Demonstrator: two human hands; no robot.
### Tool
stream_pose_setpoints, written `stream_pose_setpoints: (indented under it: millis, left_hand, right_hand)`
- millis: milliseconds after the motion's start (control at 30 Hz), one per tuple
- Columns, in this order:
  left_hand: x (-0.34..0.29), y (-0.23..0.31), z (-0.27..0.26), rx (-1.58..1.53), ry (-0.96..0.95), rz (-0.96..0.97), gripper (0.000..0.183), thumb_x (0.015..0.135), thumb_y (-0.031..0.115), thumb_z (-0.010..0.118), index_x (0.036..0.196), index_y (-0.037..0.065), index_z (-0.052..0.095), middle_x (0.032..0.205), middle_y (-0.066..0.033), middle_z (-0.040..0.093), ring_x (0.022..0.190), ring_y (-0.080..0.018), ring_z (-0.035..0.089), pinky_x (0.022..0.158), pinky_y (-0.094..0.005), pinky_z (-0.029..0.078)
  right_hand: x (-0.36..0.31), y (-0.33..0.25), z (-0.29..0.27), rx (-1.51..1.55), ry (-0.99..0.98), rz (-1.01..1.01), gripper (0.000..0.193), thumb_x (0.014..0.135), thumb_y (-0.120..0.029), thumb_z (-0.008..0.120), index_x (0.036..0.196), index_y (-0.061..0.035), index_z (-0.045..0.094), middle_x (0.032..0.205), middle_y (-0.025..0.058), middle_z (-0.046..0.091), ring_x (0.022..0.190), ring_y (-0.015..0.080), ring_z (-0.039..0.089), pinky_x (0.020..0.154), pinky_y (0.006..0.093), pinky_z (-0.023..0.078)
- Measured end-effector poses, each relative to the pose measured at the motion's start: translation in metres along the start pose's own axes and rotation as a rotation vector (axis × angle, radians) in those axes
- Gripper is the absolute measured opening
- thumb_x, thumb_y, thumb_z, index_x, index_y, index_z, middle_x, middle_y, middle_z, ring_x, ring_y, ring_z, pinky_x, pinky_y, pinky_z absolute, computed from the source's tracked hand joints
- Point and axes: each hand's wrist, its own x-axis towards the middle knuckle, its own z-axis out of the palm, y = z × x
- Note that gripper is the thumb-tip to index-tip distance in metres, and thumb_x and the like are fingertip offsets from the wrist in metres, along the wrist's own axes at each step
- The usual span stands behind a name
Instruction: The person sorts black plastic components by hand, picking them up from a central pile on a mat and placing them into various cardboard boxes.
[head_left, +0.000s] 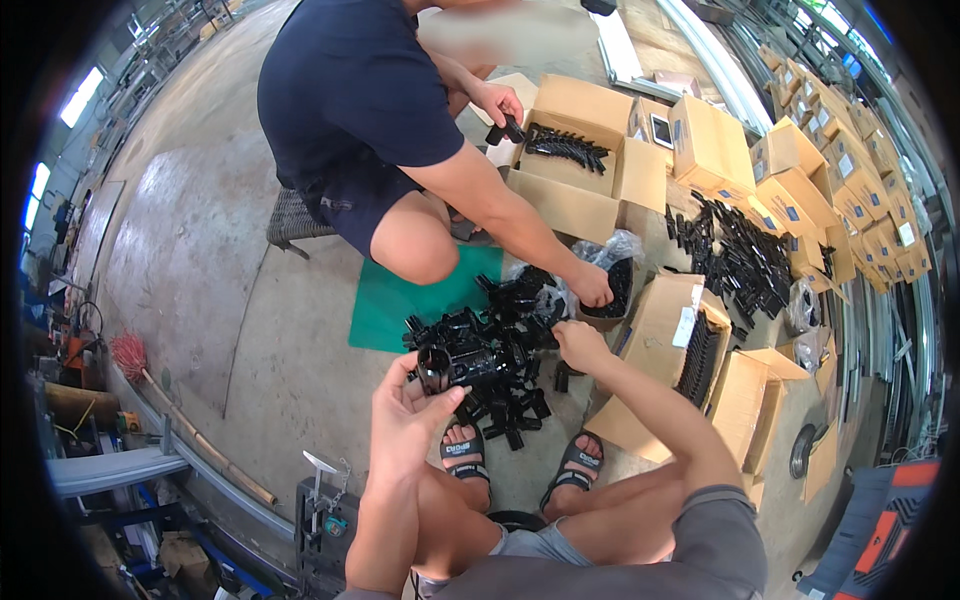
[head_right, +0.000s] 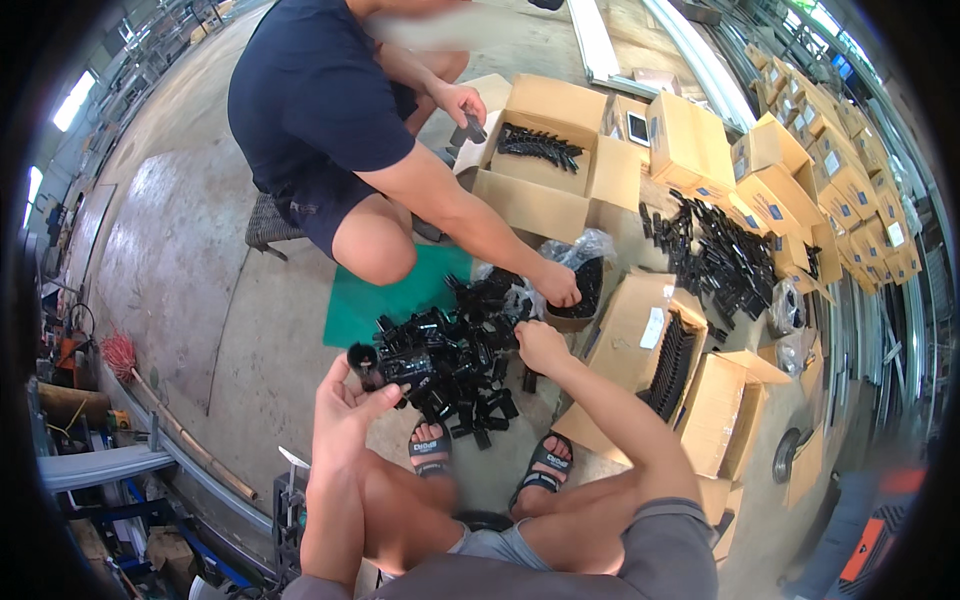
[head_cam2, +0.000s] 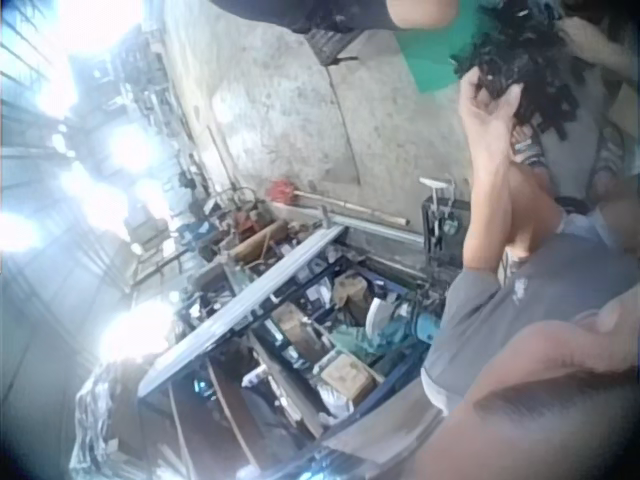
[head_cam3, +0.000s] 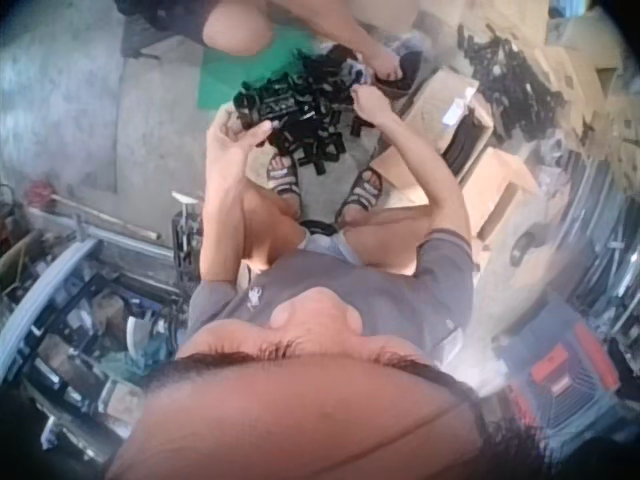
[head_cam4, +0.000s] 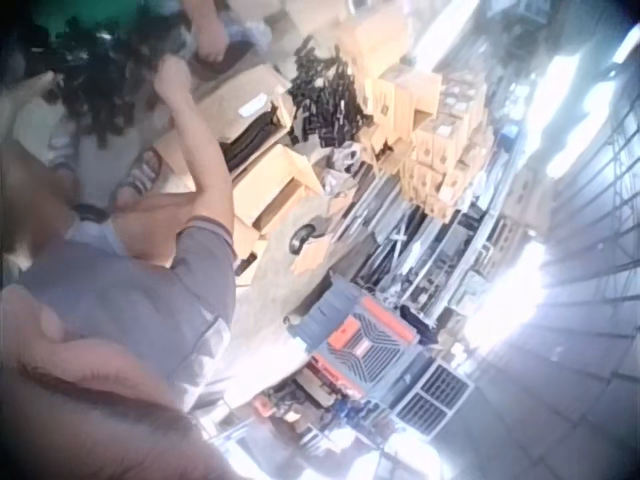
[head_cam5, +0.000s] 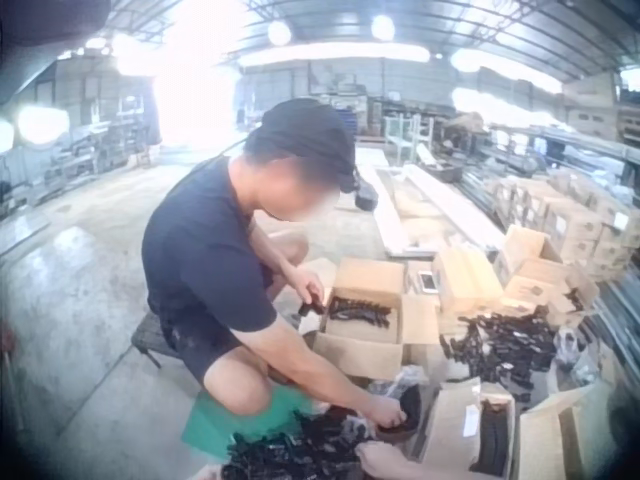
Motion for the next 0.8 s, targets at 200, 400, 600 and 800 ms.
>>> stream_pose_setpoints:
  millis: [200,400,600,800]
  left_hand:
    - [0.021,-0.008,-0.006,0.051,-0.067,-0.125,0.045,0.088,-0.01,0.07,0.127,0.004,0.051,0.101,-0.0063,0.067,0.08,-0.0111,0.066,0.062,-0.0227,0.054]
    - [0.036,-0.011,-0.014,0.138,-0.109,-0.212,0.043,0.087,-0.01,0.072,0.123,0.004,0.053,0.095,-0.005,0.07,0.076,-0.0089,0.065,0.066,-0.0223,0.053]
    - [0.049,-0.01,-0.015,0.137,-0.048,-0.226,0.047,0.086,-0.011,0.072,0.126,0.004,0.052,0.1,-0.0084,0.07,0.083,-0.0142,0.069,0.074,-0.027,0.058]
    - [0.047,-0.014,-0.006,0.026,-0.09,-0.24,0.048,0.083,-0.017,0.068,0.124,-0.002,0.049,0.108,-0.0187,0.071,0.096,-0.0248,0.073,0.085,-0.035,0.061]
  right_hand:
    - [0.119,0.023,0.079,-0.226,0.101,0.029,0.022,0.089,-0.009,0.058,0.107,-0.0024,0.067,0.112,0.0194,0.068,0.105,0.0384,0.065,0.085,0.0494,0.054]
    - [0.196,0.05,0.144,-0.098,0.521,0.195,0.039,0.102,-0.021,0.045,0.135,-0.0035,0.057,0.14,0.0218,0.055,0.132,0.0372,0.05,0.111,0.048,0.039]
    - [0.2,0.049,0.157,-0.093,0.375,0.224,0.042,0.103,-0.024,0.045,0.138,-0.0036,0.057,0.139,0.0185,0.059,0.133,0.0352,0.051,0.111,0.0478,0.039]
    - [0.196,0.048,0.139,-0.283,-0.052,0.309,0.023,0.093,-0.016,0.054,0.106,-0.0093,0.072,0.116,0.0177,0.07,0.111,0.0287,0.068,0.084,0.0475,0.058]
